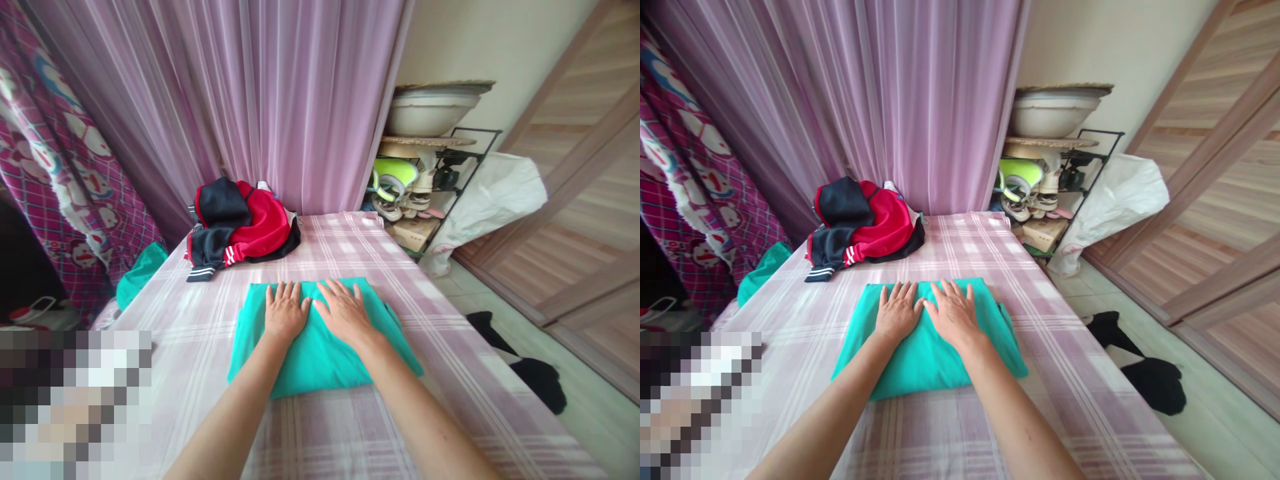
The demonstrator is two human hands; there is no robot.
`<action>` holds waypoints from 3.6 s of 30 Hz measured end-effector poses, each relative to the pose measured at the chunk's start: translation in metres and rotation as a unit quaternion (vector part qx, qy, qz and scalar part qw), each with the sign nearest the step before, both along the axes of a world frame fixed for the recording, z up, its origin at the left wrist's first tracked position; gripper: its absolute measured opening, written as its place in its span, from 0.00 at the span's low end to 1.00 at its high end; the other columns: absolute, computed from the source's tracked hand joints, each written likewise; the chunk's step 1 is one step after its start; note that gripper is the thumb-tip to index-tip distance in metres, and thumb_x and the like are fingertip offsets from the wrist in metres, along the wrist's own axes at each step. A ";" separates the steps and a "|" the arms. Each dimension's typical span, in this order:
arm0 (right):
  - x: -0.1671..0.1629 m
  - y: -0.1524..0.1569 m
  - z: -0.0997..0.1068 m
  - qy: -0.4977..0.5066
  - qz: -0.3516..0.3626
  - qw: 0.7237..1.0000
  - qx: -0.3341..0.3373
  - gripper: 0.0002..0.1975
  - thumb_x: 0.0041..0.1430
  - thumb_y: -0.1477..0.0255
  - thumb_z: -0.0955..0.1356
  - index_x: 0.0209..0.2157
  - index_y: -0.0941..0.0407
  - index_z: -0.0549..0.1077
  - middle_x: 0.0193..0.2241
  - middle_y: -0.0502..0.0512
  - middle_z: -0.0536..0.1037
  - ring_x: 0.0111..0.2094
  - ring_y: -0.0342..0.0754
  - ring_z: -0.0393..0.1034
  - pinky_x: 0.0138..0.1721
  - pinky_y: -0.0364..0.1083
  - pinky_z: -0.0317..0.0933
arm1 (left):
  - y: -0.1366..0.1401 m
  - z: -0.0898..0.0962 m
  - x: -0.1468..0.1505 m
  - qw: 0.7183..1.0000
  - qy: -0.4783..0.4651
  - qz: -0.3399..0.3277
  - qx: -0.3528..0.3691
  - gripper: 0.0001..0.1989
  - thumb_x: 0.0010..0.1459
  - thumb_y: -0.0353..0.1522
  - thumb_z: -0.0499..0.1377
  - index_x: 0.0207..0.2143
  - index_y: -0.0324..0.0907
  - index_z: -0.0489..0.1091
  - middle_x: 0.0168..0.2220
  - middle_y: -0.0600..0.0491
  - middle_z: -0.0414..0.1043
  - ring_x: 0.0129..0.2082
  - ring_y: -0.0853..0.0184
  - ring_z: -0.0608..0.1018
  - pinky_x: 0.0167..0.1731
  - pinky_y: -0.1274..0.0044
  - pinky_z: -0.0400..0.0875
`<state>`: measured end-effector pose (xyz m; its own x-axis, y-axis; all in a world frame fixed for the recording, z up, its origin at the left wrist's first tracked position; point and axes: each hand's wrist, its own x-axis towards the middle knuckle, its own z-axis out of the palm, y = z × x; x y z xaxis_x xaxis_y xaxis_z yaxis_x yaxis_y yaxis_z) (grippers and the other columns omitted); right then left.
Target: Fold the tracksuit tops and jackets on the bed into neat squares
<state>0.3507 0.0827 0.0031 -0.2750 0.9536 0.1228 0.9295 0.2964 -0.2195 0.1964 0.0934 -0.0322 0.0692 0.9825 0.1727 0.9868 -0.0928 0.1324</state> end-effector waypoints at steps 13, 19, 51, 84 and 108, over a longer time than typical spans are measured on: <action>0.046 0.026 -0.039 -0.049 -0.105 0.993 0.000 0.28 0.69 0.59 0.55 0.65 0.56 0.61 0.67 0.63 0.58 0.67 0.58 0.47 0.62 0.61 0.46 | 0.001 0.002 0.002 1.000 0.002 0.000 -0.006 0.30 0.67 0.46 0.42 0.65 0.42 0.59 0.65 0.46 0.61 0.67 0.53 0.58 0.66 0.54 0.44; 0.056 -0.001 -0.030 -0.062 -0.184 0.979 0.059 0.28 0.67 0.60 0.57 0.63 0.57 0.63 0.64 0.68 0.61 0.62 0.63 0.55 0.59 0.61 0.50 | 0.001 0.002 0.001 1.000 0.002 -0.002 -0.002 0.30 0.67 0.46 0.42 0.65 0.44 0.59 0.65 0.46 0.61 0.67 0.53 0.59 0.65 0.54 0.44; 0.065 -0.007 -0.019 0.003 -0.220 0.975 0.032 0.27 0.65 0.72 0.59 0.66 0.54 0.57 0.66 0.65 0.57 0.64 0.58 0.55 0.58 0.57 0.56 | 0.000 0.001 -0.001 1.000 -0.001 -0.008 -0.005 0.30 0.67 0.45 0.43 0.65 0.40 0.58 0.65 0.45 0.61 0.67 0.52 0.59 0.65 0.54 0.43; 0.105 -0.039 -0.035 -0.035 -0.232 0.969 -0.080 0.31 0.67 0.59 0.56 0.63 0.63 0.63 0.56 0.71 0.71 0.55 0.57 0.68 0.53 0.51 0.60 | -0.069 -0.012 -0.100 0.983 -0.041 0.169 -0.056 0.31 0.66 0.41 0.43 0.64 0.29 0.57 0.62 0.34 0.64 0.63 0.50 0.66 0.60 0.60 0.60; 0.142 0.127 0.123 -0.042 -0.262 0.956 0.127 0.20 0.67 0.62 0.58 0.50 0.59 0.71 0.49 0.66 0.76 0.48 0.58 0.71 0.45 0.51 0.62 | 0.140 0.100 -0.008 0.911 -0.389 0.054 0.129 0.17 0.57 0.43 0.55 0.44 0.41 0.68 0.37 0.52 0.76 0.38 0.62 0.78 0.40 0.71 0.71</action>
